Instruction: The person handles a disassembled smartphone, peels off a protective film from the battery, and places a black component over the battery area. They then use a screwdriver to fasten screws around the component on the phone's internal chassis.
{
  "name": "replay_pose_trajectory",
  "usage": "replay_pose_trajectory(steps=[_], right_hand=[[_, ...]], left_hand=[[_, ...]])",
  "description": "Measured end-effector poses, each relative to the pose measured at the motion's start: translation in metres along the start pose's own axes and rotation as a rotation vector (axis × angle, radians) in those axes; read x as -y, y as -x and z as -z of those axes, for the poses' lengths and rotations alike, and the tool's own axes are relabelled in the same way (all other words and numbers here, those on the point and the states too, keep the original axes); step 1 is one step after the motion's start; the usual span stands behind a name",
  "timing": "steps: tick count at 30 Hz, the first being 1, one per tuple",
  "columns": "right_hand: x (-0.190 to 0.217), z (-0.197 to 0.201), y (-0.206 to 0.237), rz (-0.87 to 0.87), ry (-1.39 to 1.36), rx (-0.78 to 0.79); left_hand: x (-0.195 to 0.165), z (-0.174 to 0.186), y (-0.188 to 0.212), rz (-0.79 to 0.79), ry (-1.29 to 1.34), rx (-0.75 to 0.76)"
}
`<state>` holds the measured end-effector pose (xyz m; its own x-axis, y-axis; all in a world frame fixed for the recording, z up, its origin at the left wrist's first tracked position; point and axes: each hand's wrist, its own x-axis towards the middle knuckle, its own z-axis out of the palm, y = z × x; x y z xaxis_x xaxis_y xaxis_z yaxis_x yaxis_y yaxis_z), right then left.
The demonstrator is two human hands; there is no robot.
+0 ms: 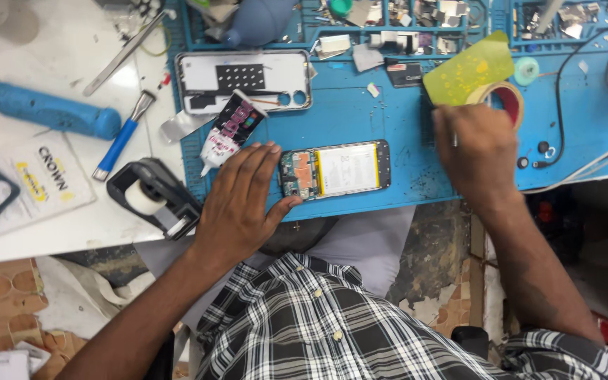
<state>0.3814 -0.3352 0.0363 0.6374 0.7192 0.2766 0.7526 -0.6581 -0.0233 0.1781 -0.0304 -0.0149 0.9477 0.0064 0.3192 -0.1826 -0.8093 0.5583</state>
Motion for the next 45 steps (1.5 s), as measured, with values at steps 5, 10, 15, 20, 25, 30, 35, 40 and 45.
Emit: replay_pose_trajectory(steps=[5, 10, 15, 20, 25, 30, 35, 40, 45], right_hand=[[-0.012, 0.005, 0.01, -0.537, -0.727, -0.097], [0.003, -0.002, 0.019, -0.861, -1.378, -0.029], [0.028, -0.004, 0.023, -0.863, -1.583, 0.093], [0.042, 0.003, 0.024, -0.843, -1.617, 0.134], [0.053, 0.014, 0.027, -0.715, -1.506, 0.096], [0.071, 0.034, 0.043, -0.378, -0.902, -0.021], [0.079, 0.045, 0.057, 0.461, -0.272, -0.384], [0.088, 0.056, 0.077, 0.546, -0.256, -0.29], [0.093, 0.055, 0.084, 0.609, -0.331, -0.358]], left_hand=[[-0.001, -0.001, -0.002, 0.009, 0.036, -0.02], [-0.003, 0.002, -0.003, 0.006, 0.063, -0.097], [-0.007, 0.011, -0.008, 0.027, 0.162, -0.151], [-0.011, 0.018, -0.014, 0.019, 0.184, -0.214], [-0.014, 0.021, -0.015, 0.064, 0.245, -0.205], [-0.021, 0.022, -0.008, 0.004, 0.308, -0.283], [-0.039, 0.024, 0.003, -0.245, 0.371, -0.256], [-0.051, 0.023, 0.008, -0.31, 0.37, -0.216], [-0.057, 0.023, 0.011, -0.315, 0.418, -0.204]])
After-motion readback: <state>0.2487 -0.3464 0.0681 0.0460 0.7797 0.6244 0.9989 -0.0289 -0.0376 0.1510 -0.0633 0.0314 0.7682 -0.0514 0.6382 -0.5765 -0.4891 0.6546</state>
